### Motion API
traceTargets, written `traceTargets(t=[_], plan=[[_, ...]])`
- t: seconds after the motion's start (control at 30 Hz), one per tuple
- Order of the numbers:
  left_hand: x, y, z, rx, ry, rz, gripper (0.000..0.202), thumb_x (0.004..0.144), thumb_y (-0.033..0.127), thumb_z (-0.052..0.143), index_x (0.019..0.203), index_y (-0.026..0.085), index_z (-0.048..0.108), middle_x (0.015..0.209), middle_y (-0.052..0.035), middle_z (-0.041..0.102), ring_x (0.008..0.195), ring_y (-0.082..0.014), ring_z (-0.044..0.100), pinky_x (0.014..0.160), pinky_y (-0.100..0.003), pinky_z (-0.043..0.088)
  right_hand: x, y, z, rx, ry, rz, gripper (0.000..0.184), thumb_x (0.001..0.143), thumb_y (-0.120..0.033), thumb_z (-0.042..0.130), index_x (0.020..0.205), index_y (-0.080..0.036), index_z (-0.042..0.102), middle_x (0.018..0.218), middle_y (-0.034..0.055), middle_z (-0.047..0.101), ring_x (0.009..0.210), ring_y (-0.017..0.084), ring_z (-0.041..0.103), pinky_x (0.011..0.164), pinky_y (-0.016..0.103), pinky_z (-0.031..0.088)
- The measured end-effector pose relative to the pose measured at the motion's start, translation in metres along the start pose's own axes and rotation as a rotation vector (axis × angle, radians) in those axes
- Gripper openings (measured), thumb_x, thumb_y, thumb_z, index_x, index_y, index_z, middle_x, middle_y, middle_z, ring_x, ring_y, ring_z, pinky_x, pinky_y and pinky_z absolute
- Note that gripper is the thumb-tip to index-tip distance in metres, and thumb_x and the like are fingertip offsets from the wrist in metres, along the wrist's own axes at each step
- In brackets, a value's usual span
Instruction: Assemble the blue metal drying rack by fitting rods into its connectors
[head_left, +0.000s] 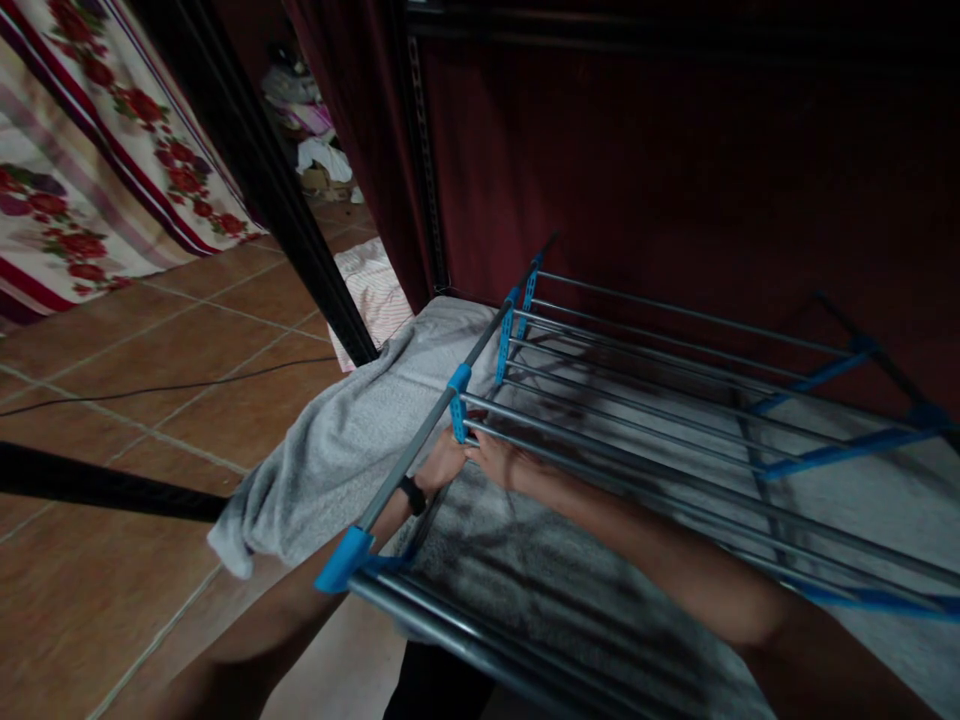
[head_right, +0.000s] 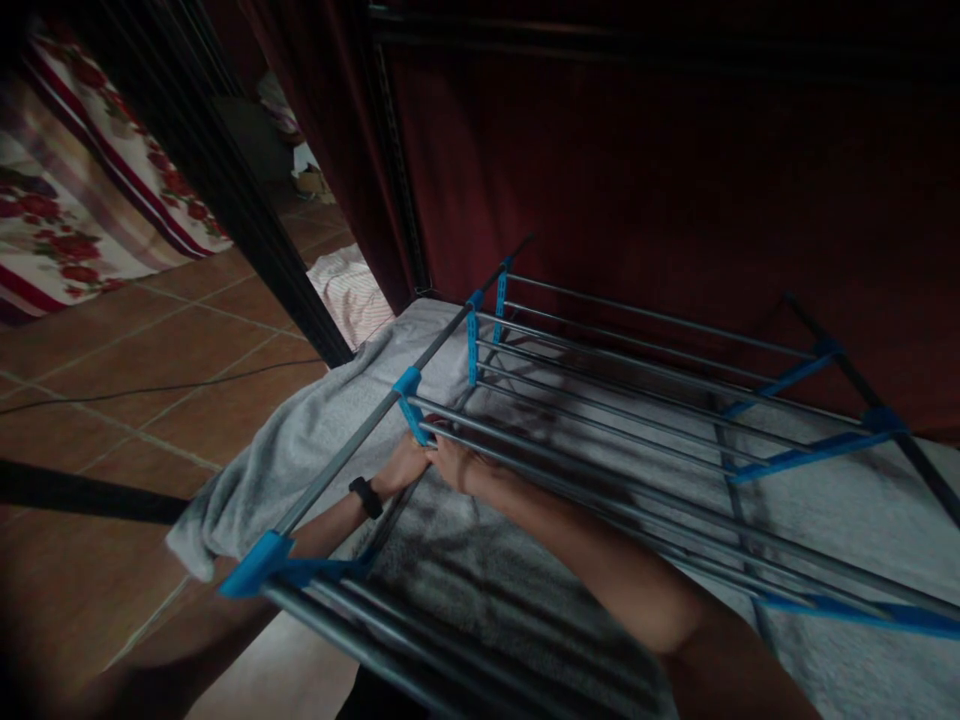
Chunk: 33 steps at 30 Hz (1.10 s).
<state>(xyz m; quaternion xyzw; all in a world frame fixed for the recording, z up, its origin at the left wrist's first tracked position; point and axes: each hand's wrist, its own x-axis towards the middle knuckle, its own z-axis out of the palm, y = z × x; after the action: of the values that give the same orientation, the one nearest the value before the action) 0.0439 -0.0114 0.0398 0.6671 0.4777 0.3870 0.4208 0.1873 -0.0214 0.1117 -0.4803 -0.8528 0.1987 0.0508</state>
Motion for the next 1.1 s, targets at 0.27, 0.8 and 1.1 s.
traceTargets(t=[0.27,0.8,1.1], plan=[[-0.028,-0.023,-0.025,-0.162,-0.078,-0.073,0.055,0.08,0.031,0.071,0.131,0.019,0.053,0.126,-0.0116,0.063,0.114,-0.0278,0.062,0.1,-0.043,0.052,-0.094,0.037,0.03,-0.217,0.019,-0.331,0.053,0.096,-0.01,0.037,0.145,-0.024,0.049,0.139,0.0106,0.059,0.122,0.023,0.055,0.106,0.037,0.045],[-0.028,-0.046,-0.01,0.203,0.016,-0.06,0.017,0.079,0.024,0.064,0.094,0.017,0.066,0.109,-0.008,0.062,0.099,-0.0215,0.058,0.092,-0.038,0.051,-0.102,0.1,0.058,-0.015,0.014,0.259,0.033,0.099,-0.022,0.046,0.122,-0.018,0.069,0.123,0.0154,0.071,0.117,0.028,0.066,0.099,0.035,0.048],[-0.025,-0.052,-0.002,0.257,0.067,-0.047,0.019,0.082,0.023,0.06,0.098,0.017,0.067,0.113,-0.0112,0.063,0.109,-0.0274,0.06,0.103,-0.045,0.048,-0.103,0.109,0.071,0.041,0.025,0.212,0.038,0.099,-0.021,0.047,0.131,-0.022,0.068,0.127,0.0148,0.07,0.118,0.025,0.067,0.101,0.032,0.047]])
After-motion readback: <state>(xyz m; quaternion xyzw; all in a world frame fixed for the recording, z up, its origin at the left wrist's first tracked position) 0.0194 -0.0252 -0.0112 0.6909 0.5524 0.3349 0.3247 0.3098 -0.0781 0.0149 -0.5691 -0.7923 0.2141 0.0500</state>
